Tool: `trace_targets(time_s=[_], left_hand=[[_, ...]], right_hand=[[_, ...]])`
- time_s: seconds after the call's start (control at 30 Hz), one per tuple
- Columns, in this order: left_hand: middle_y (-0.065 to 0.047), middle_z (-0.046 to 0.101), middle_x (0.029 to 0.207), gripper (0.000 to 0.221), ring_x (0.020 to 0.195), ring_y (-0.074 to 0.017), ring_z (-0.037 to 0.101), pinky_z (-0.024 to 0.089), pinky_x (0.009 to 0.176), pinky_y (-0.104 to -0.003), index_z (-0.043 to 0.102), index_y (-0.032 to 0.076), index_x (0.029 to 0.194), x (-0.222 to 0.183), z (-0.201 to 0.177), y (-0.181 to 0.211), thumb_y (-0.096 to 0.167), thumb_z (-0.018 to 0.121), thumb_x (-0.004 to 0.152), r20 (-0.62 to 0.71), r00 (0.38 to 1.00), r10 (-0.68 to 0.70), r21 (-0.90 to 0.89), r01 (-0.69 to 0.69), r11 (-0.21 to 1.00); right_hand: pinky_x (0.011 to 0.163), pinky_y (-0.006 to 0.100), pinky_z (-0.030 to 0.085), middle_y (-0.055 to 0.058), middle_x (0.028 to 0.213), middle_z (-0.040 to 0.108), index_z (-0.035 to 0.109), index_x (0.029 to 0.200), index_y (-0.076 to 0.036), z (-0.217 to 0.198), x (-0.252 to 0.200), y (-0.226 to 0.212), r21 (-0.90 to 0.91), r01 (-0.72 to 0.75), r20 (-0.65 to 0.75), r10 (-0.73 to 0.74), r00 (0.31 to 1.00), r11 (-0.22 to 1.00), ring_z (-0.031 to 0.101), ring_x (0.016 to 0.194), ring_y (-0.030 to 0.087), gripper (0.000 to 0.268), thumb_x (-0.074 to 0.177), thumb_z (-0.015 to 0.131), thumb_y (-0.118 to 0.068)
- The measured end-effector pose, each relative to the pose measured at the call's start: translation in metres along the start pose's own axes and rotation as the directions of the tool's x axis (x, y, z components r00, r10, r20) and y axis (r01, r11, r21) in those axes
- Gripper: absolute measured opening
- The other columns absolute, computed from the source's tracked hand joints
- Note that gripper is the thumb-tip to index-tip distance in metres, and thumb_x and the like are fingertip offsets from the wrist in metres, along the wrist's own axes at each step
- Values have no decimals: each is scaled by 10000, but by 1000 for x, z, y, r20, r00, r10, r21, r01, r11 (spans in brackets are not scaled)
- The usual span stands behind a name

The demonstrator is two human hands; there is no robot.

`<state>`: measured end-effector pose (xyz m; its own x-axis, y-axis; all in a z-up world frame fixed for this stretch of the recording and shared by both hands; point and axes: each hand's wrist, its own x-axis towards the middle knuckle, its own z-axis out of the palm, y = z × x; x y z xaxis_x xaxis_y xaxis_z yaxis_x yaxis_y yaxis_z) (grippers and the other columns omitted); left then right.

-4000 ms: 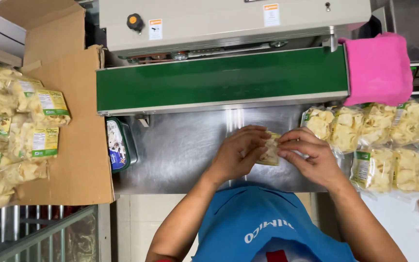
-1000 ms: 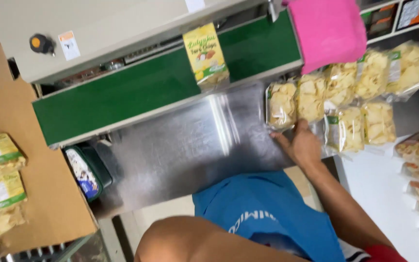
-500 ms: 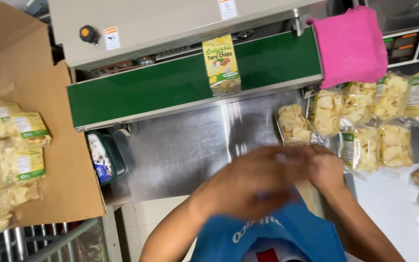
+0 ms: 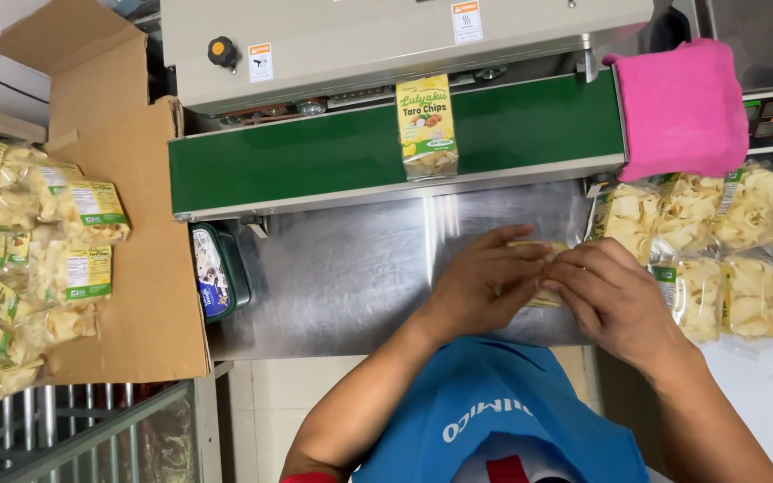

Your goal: Arranging and inspecting bags of chips on a conveyor belt for a heat-sealing machine

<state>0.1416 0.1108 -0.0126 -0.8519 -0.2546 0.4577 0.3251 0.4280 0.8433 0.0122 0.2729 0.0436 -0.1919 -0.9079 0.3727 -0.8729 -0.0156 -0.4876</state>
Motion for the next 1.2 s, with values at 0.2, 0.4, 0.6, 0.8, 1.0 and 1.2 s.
trace_targets(time_s=[0.2,0.4,0.6,0.8,1.0,1.2], left_hand=[[-135,738,1135,75,1141,-378,721,560,1124,-518,703,30,1045,14,-21,19,41,710,971,-158,981,112,-46,-120,992],[-69,788,1058,97,1256,-378,664,497,1116,-515,783,73,960,12,-16,7,78,816,869,-217,974,-60,-9,60,998],[-70,786,1020,29,1309,-379,627,415,1188,-550,764,54,901,19,-15,15,74,776,920,-260,964,-60,-55,47,997],[-56,772,954,74,1222,-377,677,409,1181,-528,712,56,876,24,-9,8,65,740,943,-331,942,54,105,-21,994],[-14,780,974,75,1186,-347,709,480,1153,-480,746,91,885,29,-23,-5,114,816,890,-440,895,72,103,-30,994],[-96,529,1502,490,1468,-350,489,380,1269,-554,670,189,1222,14,-71,-74,258,943,822,-540,826,163,472,137,871]], right_hand=[[909,410,485,146,1173,633,719,1173,-31,9,10,15,189,-80,-67,94,993,979,609,1043,301,275,924,757,-141],[732,409,539,86,875,674,795,909,-59,28,20,16,253,-48,-271,119,955,966,643,785,309,29,903,819,-43],[712,428,526,134,890,674,770,929,-16,21,30,14,339,-41,-260,135,956,940,636,773,334,67,891,825,-14],[702,388,531,125,861,681,782,898,-8,24,34,16,394,-31,-301,161,940,919,638,741,287,69,871,843,10],[720,407,526,155,899,707,798,948,-12,29,34,19,387,-55,-356,205,912,921,641,763,295,82,886,842,19],[898,380,486,160,1007,688,752,1000,16,31,2,43,183,-175,-327,227,917,967,614,941,289,37,1029,744,38]])
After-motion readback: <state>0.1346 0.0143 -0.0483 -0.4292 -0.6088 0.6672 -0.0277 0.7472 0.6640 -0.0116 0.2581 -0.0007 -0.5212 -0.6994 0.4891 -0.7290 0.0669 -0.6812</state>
